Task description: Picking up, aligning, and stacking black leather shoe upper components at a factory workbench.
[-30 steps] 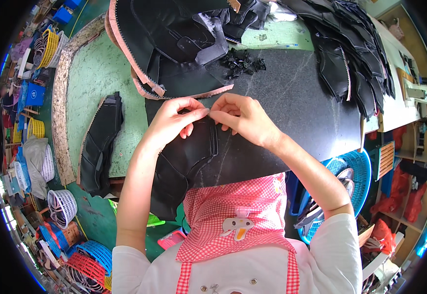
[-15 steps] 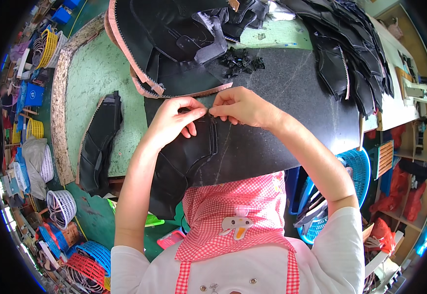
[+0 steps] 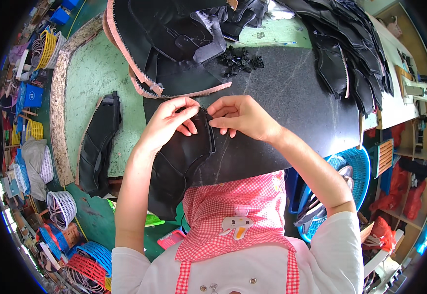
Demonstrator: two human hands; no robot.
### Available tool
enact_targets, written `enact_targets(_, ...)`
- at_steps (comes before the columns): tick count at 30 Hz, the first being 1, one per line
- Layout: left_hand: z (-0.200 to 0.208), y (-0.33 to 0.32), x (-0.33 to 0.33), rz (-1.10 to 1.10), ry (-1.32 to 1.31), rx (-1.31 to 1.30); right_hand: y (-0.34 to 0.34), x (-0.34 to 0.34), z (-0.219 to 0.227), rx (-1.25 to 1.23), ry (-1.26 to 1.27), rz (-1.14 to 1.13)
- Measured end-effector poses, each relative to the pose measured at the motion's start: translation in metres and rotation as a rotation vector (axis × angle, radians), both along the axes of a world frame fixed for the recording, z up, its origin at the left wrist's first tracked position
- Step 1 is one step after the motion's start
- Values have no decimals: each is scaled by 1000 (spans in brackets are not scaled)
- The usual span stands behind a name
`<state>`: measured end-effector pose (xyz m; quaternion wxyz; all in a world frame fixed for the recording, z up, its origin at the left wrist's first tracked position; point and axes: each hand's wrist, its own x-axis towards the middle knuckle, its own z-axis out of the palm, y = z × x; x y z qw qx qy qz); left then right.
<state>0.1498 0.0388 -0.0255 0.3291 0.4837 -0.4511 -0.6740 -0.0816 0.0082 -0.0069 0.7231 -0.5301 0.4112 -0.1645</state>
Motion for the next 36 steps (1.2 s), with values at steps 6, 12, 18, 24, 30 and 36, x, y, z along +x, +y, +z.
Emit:
enact_targets(6,-1,0,-2,-9,-31,2,18,8,0,-231,88,-95)
enact_targets(12,5,0,-2,-7,-15,-7,23,6,-6,-210,73,-161)
enact_targets(18,0,0,0,-50,-21,-34,30,7,-8,-224,51,-181)
enact_targets(24,0,2,-9,40,-73,-20,33,10,-7,-683,186,-137)
enact_targets(30,1,1,-10,38,-86,-37,28,6,-5,-766,170,-66)
enact_targets(36,-1,0,-13,46,-131,-70,22,8,8,-1013,299,21)
